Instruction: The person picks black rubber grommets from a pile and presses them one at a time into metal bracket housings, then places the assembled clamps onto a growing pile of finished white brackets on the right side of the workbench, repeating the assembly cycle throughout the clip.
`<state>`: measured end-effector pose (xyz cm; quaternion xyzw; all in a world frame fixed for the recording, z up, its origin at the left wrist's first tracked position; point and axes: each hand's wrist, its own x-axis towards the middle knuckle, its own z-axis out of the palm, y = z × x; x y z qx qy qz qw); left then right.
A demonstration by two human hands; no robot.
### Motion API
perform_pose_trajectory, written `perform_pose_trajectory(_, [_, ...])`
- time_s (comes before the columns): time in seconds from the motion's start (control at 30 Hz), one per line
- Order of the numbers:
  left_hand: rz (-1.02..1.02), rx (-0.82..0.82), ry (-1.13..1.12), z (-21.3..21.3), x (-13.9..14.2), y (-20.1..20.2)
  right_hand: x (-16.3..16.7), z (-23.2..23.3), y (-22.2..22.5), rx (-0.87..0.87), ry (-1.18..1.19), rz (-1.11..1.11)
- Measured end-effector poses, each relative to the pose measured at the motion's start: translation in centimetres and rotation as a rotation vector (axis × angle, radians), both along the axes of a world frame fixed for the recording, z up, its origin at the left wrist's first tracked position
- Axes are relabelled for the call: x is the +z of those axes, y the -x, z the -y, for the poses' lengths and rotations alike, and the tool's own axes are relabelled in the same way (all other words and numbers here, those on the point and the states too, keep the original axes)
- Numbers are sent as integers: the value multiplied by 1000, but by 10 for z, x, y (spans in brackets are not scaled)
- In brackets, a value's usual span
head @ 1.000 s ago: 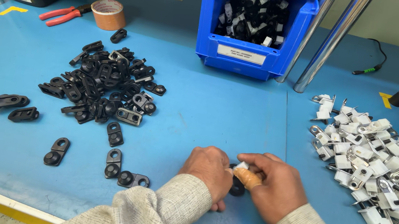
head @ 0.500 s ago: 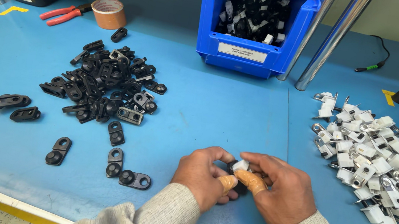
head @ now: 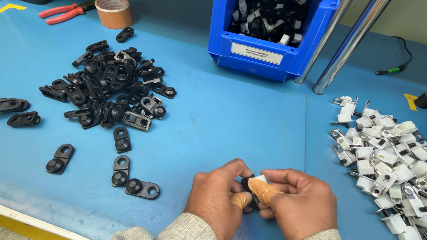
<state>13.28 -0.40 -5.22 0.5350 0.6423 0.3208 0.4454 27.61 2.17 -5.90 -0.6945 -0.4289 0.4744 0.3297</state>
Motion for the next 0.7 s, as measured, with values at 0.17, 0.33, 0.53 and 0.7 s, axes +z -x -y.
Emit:
perform_pose_trajectory(0.17, [176, -39, 112, -1, -5, 3, -6, 3, -1, 41, -72, -61])
perform_pose_trajectory(0.33, [318, 106, 231, -6, -13, 4, -15, 2, -9, 17, 87, -140])
perform_pose_trajectory(0.53, [442, 161, 286, -7, -19, 6, -31, -17, -30, 167, 323, -359])
perform_pose_trajectory(0.7, [393, 25, 309, -11, -20, 9, -41, -35, -39, 242, 407, -245])
